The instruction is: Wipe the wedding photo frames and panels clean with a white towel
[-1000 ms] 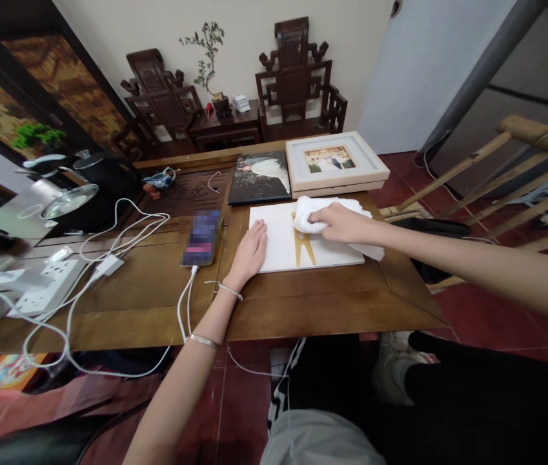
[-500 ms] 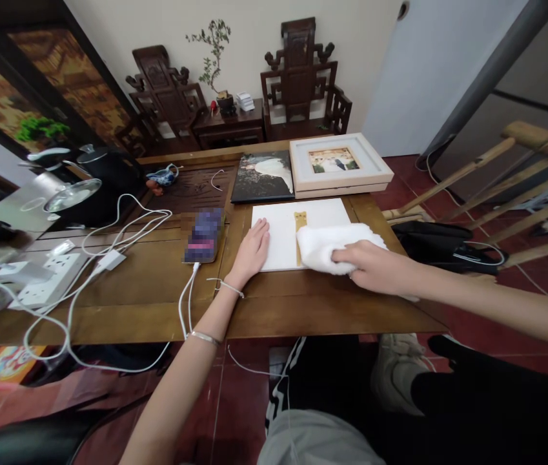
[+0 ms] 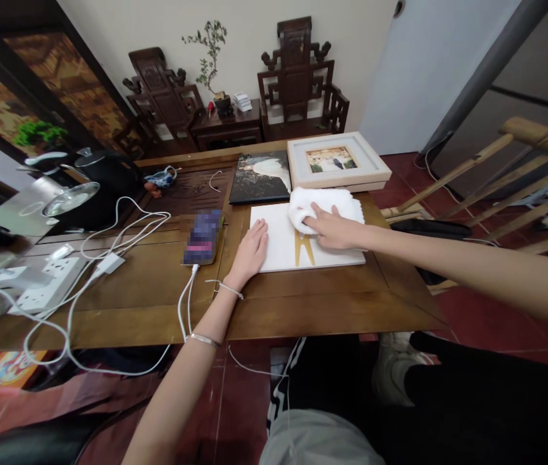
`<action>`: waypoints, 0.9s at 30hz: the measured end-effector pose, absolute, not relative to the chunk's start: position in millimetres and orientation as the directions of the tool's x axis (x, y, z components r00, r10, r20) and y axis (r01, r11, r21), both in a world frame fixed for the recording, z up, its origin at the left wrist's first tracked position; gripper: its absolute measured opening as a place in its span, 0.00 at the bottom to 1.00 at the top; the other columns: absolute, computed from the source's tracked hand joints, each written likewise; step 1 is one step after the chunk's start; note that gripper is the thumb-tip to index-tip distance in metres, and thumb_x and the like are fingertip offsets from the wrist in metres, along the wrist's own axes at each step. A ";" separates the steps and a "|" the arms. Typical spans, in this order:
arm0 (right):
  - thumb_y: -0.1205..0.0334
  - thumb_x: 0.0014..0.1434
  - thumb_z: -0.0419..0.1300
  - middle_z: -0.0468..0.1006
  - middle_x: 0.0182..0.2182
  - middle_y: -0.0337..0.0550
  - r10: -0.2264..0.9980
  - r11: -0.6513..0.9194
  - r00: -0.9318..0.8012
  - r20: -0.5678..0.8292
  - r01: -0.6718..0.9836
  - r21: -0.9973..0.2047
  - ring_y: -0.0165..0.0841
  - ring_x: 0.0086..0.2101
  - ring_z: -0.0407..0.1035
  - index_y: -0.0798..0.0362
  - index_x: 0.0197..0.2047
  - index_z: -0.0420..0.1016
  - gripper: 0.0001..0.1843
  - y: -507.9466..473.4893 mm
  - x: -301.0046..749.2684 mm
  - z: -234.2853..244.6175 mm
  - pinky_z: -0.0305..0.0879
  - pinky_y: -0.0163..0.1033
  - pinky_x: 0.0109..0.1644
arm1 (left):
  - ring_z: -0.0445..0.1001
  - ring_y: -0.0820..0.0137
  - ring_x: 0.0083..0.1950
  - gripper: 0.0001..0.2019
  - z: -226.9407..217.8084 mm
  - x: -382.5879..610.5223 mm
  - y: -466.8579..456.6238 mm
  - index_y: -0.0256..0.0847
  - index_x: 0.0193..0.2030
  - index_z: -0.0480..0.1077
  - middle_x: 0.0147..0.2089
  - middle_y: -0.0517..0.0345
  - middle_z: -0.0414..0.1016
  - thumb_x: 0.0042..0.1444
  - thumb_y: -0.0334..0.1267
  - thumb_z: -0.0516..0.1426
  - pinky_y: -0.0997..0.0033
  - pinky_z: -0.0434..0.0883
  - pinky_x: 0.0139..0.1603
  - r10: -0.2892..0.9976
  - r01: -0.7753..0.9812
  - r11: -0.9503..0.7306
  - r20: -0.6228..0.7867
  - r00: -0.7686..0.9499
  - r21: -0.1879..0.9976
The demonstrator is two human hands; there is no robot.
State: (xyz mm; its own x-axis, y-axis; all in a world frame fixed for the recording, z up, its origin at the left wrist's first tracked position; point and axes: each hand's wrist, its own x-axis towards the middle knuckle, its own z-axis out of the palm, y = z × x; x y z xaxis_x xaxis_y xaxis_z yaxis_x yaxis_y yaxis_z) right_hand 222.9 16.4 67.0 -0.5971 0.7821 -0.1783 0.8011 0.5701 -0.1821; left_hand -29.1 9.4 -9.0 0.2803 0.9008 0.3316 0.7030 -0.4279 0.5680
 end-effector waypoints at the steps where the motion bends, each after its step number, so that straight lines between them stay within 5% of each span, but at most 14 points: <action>1: 0.80 0.51 0.47 0.45 0.73 0.61 0.776 0.586 -0.607 -0.171 0.795 -0.157 0.61 0.70 0.33 0.59 0.71 0.50 0.43 16.6 217.6 67.2 0.43 0.80 0.62 | 0.58 0.61 0.73 0.25 -9.0 -29.3 9.4 0.31 0.64 0.67 0.70 0.42 0.62 0.70 0.43 0.43 0.54 0.53 0.74 0.901 0.704 -0.427 0.330 0.280 0.568; 6: 0.82 0.51 0.49 0.44 0.73 0.57 0.689 0.716 -0.713 -0.130 0.698 -0.035 0.66 0.69 0.36 0.57 0.65 0.65 0.37 -10.2 200.2 66.5 0.50 0.82 0.58 | 0.57 0.62 0.73 0.25 -8.8 -30.1 9.2 0.33 0.64 0.67 0.70 0.44 0.63 0.70 0.44 0.43 0.53 0.54 0.74 0.900 0.701 -0.430 0.330 0.284 0.570; 14: 0.78 0.50 0.55 0.50 0.72 0.54 0.617 0.780 -0.768 -0.170 0.626 0.002 0.64 0.68 0.41 0.51 0.59 0.73 0.33 -96.9 187.2 72.7 0.56 0.75 0.60 | 0.58 0.62 0.73 0.24 -7.9 -30.2 8.8 0.35 0.63 0.68 0.70 0.45 0.63 0.70 0.45 0.43 0.53 0.54 0.74 0.900 0.703 -0.430 0.331 0.284 0.566; 22: 0.82 0.51 0.49 0.48 0.72 0.54 0.604 0.790 -0.775 -0.186 0.613 0.015 0.60 0.69 0.38 0.55 0.63 0.67 0.37 -65.4 196.0 73.2 0.56 0.76 0.59 | 0.57 0.60 0.73 0.23 -8.9 -29.8 9.5 0.31 0.64 0.67 0.70 0.41 0.62 0.68 0.39 0.45 0.52 0.54 0.74 0.900 0.701 -0.432 0.326 0.290 0.568; 27: 0.82 0.53 0.48 0.48 0.72 0.60 0.630 0.772 -0.759 -0.166 0.636 0.021 0.61 0.69 0.38 0.59 0.64 0.65 0.35 -6.7 194.4 75.7 0.58 0.76 0.57 | 0.57 0.61 0.74 0.22 -12.3 -31.6 11.7 0.37 0.64 0.67 0.71 0.47 0.62 0.67 0.36 0.46 0.52 0.54 0.74 0.896 0.687 -0.440 0.337 0.291 0.578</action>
